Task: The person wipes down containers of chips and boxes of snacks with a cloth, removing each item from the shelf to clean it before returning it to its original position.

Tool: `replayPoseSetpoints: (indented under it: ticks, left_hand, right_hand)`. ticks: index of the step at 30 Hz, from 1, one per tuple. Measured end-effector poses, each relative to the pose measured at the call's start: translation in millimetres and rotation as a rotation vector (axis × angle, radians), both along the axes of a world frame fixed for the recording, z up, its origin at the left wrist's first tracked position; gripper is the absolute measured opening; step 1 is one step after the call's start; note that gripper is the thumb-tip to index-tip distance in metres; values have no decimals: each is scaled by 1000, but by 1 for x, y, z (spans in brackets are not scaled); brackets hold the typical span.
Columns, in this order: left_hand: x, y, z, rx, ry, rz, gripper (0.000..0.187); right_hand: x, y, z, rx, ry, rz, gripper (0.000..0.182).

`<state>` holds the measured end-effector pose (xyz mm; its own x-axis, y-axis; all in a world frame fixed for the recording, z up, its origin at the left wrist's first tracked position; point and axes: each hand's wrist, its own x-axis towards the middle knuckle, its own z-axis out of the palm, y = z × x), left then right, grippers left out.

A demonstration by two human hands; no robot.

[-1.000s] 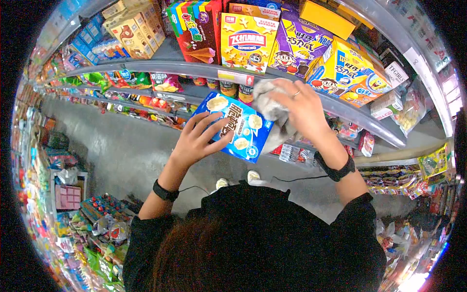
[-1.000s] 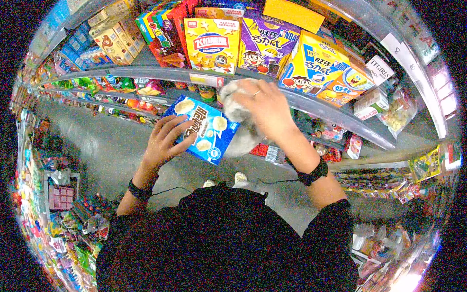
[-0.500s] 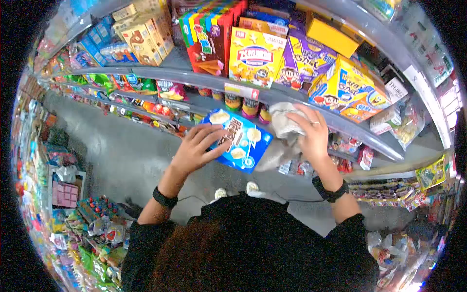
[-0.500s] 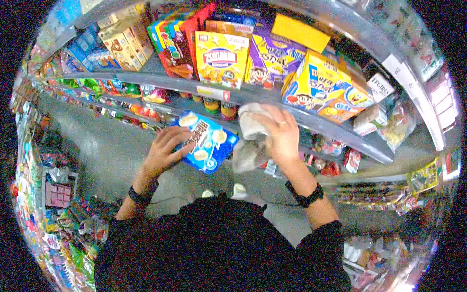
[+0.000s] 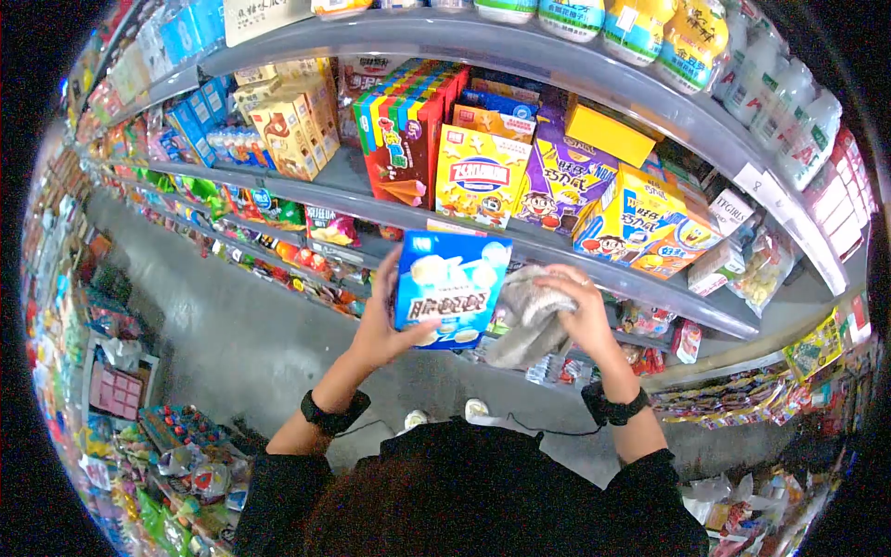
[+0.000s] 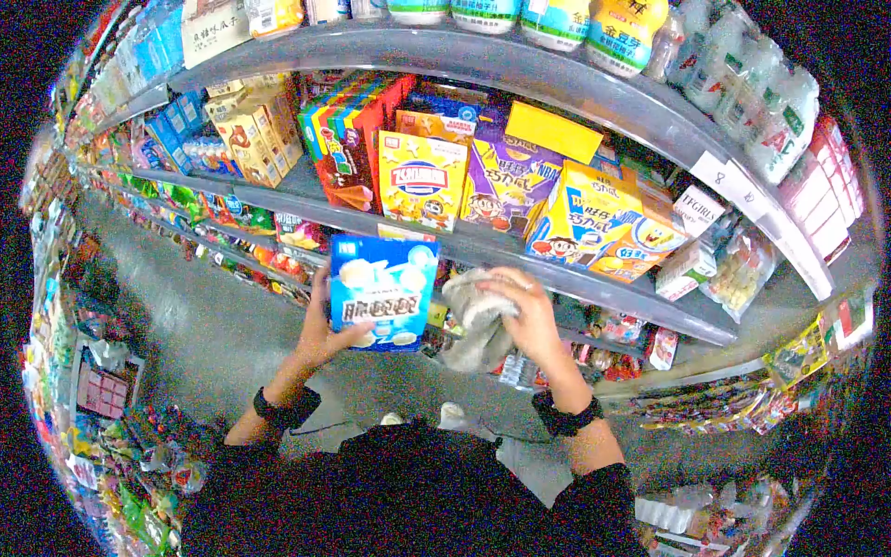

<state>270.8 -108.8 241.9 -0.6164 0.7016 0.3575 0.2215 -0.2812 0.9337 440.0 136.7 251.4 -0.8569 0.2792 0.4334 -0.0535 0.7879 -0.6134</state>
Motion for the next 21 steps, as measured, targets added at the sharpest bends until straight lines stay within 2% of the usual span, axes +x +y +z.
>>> replayPoseSetpoints:
  ticks: [1,2,5,8,10,12,14,16,18,21]
  left_hand:
    - [-5,0,7,-58,64,4,89]
    - [-8,1,13,-56,68,2,89]
    - [-16,8,30,50,-157,46,86]
    - [-21,16,79,3,-319,68,74]
    - [-29,23,108,30,-446,-34,56]
    - [-44,33,127,140,-516,-265,55]
    - [-58,49,149,40,-477,-237,52]
    - [-63,58,170,-53,-480,-212,33]
    - [-86,65,178,-212,-470,-367,27]
    - [-84,79,182,-160,-412,-323,25]
  right_hand:
    - [2,-2,-5,-10,-6,4,53]
    - [4,-5,-7,-8,-2,2,53]
    - [13,-10,-13,-63,-69,9,54]
    - [20,-13,-15,-137,-78,-45,55]
    - [26,-12,-17,-160,-73,-52,54]
    - [31,-12,-19,-201,-49,-69,55]
    - [34,-13,-22,-203,-49,-81,55]
    - [37,-14,-27,-207,-47,-91,55]
    - [40,-15,-31,-239,-35,-112,54]
    - [45,-13,-35,-220,-10,-124,53]
